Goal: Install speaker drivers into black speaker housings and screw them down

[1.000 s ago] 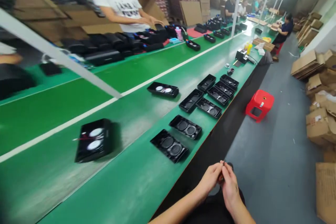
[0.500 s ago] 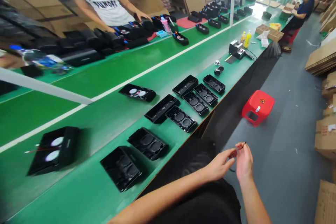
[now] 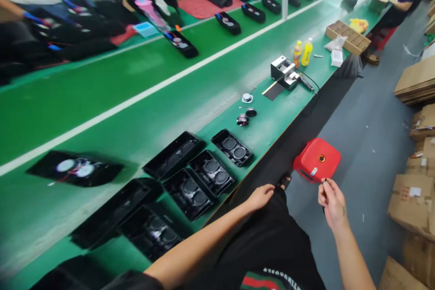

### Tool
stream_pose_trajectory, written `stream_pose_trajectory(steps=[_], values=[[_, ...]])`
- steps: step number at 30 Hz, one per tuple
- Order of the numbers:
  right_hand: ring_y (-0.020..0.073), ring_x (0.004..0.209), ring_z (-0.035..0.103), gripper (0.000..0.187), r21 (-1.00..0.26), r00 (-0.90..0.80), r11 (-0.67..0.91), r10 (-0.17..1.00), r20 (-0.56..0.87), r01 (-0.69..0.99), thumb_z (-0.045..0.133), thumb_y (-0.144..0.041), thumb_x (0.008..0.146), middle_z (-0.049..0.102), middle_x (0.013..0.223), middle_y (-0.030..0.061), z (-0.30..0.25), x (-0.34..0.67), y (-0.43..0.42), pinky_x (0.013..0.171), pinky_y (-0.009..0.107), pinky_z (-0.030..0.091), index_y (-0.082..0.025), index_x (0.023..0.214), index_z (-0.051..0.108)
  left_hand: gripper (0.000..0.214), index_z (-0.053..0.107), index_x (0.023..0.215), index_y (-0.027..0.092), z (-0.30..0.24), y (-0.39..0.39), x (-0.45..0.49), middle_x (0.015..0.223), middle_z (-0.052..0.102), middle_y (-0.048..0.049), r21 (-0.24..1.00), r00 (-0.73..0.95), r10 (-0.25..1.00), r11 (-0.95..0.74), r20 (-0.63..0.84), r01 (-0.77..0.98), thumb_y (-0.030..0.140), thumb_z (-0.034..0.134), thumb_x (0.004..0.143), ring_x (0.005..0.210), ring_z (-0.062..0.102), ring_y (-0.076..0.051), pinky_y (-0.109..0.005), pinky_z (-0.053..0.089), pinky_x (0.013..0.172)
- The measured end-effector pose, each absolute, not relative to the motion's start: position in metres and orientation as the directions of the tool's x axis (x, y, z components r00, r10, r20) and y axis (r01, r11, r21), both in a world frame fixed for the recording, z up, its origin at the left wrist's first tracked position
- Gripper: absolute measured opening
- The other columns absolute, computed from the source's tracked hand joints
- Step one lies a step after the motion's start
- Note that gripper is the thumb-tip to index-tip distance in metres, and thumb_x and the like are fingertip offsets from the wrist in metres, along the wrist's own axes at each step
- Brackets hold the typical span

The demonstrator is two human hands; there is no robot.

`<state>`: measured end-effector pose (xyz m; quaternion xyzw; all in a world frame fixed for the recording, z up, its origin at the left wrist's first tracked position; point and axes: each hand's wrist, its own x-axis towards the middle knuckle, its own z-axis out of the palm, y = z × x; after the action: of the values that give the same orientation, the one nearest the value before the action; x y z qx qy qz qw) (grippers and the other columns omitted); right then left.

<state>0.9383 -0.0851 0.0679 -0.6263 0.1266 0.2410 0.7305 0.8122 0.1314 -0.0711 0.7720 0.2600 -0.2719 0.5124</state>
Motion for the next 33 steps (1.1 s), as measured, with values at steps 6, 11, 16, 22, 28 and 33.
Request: stream_pose_trajectory(steps=[6,11,16,22,28,33], values=[[0.0094,0.055,0.046,0.052,-0.860,0.828,-0.045,0.246,-0.503,-0.509,0.092,-0.054,0.062,0.067,0.070,0.0010,0.089,1.070,-0.048,0.047,0.022,0.029,-0.018,0.095,0.075,0.034,0.066,0.129,0.018,-0.072,0.152,0.915,0.136,0.066,-0.0106,0.655,0.707,0.142,-0.289,-0.692,0.699,0.039,0.067,0.102,0.119,0.066,-0.027,-0.050,0.058,0.102],[0.0134,0.066,0.056,0.049,-0.856,0.786,-0.151,0.344,-0.514,-0.494,0.088,-0.051,0.067,0.076,0.087,0.0068,0.077,1.157,-0.028,0.051,0.024,0.034,-0.019,0.102,0.077,0.036,0.065,0.130,0.018,-0.084,0.160,0.962,0.135,0.067,-0.0110,0.638,0.678,0.193,-0.233,-0.709,0.734,0.040,0.067,0.102,0.120,0.067,-0.028,-0.052,0.057,0.103],[0.0127,0.064,0.055,0.046,-0.858,0.717,-0.236,0.474,-0.511,-0.456,0.088,-0.053,0.068,0.076,0.081,0.0056,0.046,1.250,-0.018,0.055,0.024,0.040,-0.018,0.096,0.077,0.034,0.066,0.129,0.018,-0.098,0.158,1.027,0.135,0.067,-0.0107,0.608,0.617,0.352,-0.150,-0.704,0.780,0.039,0.067,0.102,0.120,0.067,-0.027,-0.051,0.058,0.103],[0.0119,0.055,0.052,0.057,-0.827,0.513,-0.428,0.649,-0.562,-0.365,0.092,-0.062,0.057,0.070,0.068,0.0040,-0.028,1.415,-0.027,0.048,0.023,0.035,-0.016,0.086,0.077,0.032,0.067,0.126,0.018,-0.133,0.108,1.148,0.132,0.068,-0.0102,0.597,0.387,0.616,0.175,-0.687,0.783,0.039,0.068,0.102,0.116,0.068,-0.026,-0.049,0.059,0.101],[0.0102,0.051,0.048,0.057,-0.785,0.337,-0.530,0.710,-0.618,-0.322,0.094,-0.062,0.057,0.065,0.066,0.0013,-0.062,1.529,-0.045,0.045,0.022,0.031,-0.017,0.086,0.073,0.026,0.070,0.116,0.017,-0.110,0.017,1.244,0.119,0.072,-0.0075,0.564,0.169,0.652,0.461,-0.739,0.685,0.038,0.068,0.102,0.105,0.071,-0.023,-0.044,0.061,0.093],[0.0118,0.055,0.048,0.049,-0.853,0.337,-0.358,0.806,-0.488,-0.379,0.087,-0.065,0.071,0.061,0.069,0.0000,-0.035,1.557,-0.012,0.048,0.024,0.037,-0.023,0.087,0.067,0.025,0.071,0.108,0.015,-0.055,0.009,1.257,0.102,0.074,-0.0053,0.678,0.144,0.770,0.436,-0.621,0.592,0.039,0.066,0.102,0.091,0.073,-0.020,-0.041,0.063,0.088]])
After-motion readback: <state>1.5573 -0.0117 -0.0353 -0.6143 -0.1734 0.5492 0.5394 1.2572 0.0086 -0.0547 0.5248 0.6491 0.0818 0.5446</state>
